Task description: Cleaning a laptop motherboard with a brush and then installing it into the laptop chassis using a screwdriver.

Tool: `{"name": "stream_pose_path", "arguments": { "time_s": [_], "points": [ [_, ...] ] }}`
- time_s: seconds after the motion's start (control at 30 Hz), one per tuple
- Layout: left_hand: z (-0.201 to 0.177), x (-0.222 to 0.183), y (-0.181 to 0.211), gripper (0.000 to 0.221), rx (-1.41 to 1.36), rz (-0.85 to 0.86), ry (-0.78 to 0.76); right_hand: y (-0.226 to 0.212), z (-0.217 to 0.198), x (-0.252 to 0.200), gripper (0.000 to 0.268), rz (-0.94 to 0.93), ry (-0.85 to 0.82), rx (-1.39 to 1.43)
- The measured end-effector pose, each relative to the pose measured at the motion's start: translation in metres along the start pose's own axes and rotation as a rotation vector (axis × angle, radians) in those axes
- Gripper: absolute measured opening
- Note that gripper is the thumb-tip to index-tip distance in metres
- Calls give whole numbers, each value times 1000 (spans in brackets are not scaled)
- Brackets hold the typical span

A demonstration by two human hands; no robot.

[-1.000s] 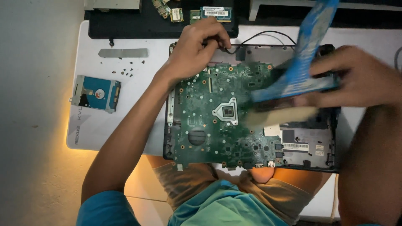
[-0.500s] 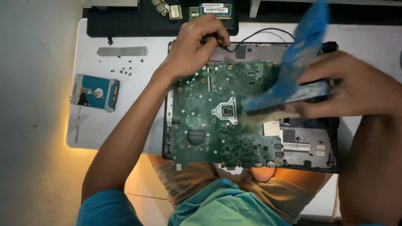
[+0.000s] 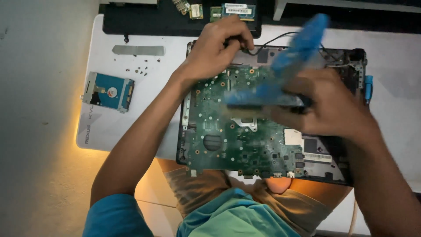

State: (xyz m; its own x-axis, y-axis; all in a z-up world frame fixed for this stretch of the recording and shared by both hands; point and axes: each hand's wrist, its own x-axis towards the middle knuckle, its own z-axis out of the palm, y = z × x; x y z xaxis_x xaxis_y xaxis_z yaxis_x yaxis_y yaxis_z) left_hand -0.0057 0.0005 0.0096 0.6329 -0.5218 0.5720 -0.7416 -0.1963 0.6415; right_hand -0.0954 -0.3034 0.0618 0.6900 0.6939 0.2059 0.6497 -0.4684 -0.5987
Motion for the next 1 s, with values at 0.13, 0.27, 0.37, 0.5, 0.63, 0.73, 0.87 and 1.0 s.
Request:
{"name": "stream_pose_path", "arguments": {
  "time_s": [0.13, 0.27, 0.37, 0.5, 0.63, 0.73, 0.87, 1.0],
  "points": [
    [-1, -2, -6, 28, -14, 50, -17, -9, 3, 10, 40, -236, 245, -183],
    [-1, 0, -3, 27, -34, 27, 5, -4, -3, -1, 46, -137, 111, 46],
    [0, 0, -5, 26, -48, 39, 7, 10, 9, 1, 21, -142, 88, 56],
    [1, -2, -5, 27, -8, 78, 29, 2, 5, 4, 28, -158, 192, -91],
    [3, -1, -8, 26, -21, 74, 44, 27, 8, -10, 27, -186, 34, 130],
    [4, -1, -10, 25, -39, 55, 50, 13, 5, -1, 38, -117, 102, 21],
    [7, 0, -16, 28, -28, 72, 62, 31, 2, -13, 35, -127, 247, -70],
    [6, -1, -16, 24, -37, 93, 107, 32, 10, -6, 39, -145, 83, 157]
  ]
}}
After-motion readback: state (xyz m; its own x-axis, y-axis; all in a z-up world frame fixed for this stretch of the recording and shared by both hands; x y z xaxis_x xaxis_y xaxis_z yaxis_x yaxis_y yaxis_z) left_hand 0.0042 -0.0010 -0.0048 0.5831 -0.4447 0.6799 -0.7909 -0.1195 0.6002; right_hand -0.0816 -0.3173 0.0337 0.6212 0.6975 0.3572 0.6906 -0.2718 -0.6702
